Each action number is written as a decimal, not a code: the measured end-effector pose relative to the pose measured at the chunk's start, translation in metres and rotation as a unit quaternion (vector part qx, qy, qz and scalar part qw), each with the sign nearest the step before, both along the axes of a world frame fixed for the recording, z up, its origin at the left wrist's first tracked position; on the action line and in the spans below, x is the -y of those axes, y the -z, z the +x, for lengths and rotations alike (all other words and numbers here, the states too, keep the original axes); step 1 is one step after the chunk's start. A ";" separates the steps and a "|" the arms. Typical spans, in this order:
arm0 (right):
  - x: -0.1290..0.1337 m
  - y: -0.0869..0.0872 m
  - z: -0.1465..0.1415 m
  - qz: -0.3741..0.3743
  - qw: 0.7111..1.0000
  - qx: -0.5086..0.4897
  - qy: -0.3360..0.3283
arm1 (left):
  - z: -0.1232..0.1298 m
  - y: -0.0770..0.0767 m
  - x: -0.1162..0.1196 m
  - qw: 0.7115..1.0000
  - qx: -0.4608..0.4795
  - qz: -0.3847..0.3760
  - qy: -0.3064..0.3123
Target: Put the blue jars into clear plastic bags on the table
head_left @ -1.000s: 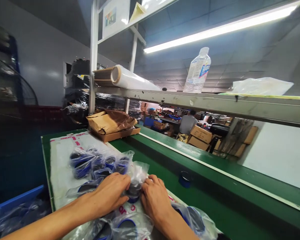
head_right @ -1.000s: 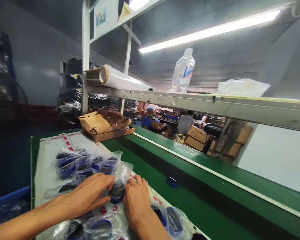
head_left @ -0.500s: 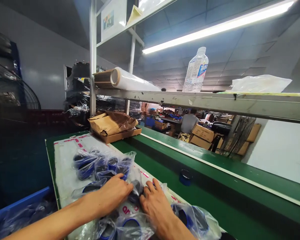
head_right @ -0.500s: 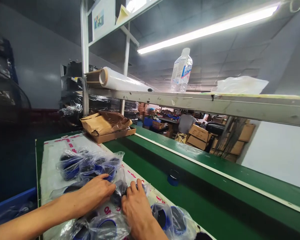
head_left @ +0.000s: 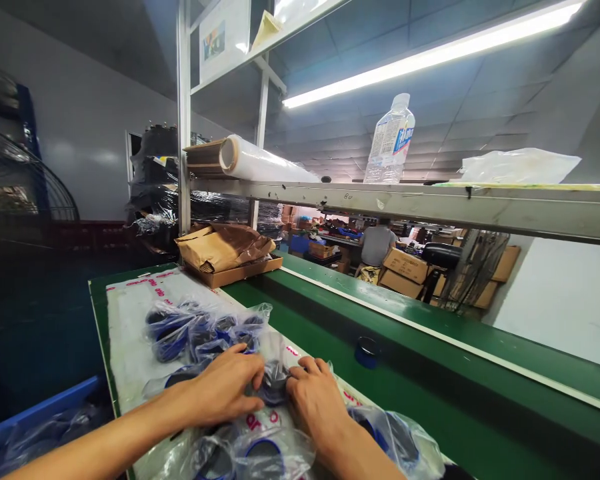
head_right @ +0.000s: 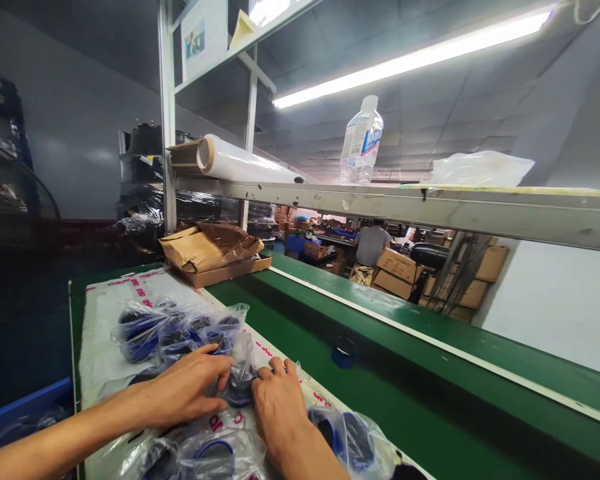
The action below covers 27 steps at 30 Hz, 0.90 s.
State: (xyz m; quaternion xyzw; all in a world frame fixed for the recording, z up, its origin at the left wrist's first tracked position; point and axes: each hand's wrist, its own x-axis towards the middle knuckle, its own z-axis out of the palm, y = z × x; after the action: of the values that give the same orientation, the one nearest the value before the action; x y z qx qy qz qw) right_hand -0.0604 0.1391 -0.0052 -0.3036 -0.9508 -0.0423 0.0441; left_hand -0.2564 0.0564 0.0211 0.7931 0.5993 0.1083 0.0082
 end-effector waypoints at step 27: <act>0.003 -0.018 0.003 -0.072 0.981 -0.158 0.089 | 0.012 0.006 -0.006 0.990 0.124 -0.016 -0.070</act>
State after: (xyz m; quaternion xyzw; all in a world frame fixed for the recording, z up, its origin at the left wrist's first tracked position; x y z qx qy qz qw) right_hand -0.0571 0.1361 0.0125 -0.3926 -0.9014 0.0711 0.1679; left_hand -0.2442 0.0619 0.0150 0.7296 0.6491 0.1967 0.0880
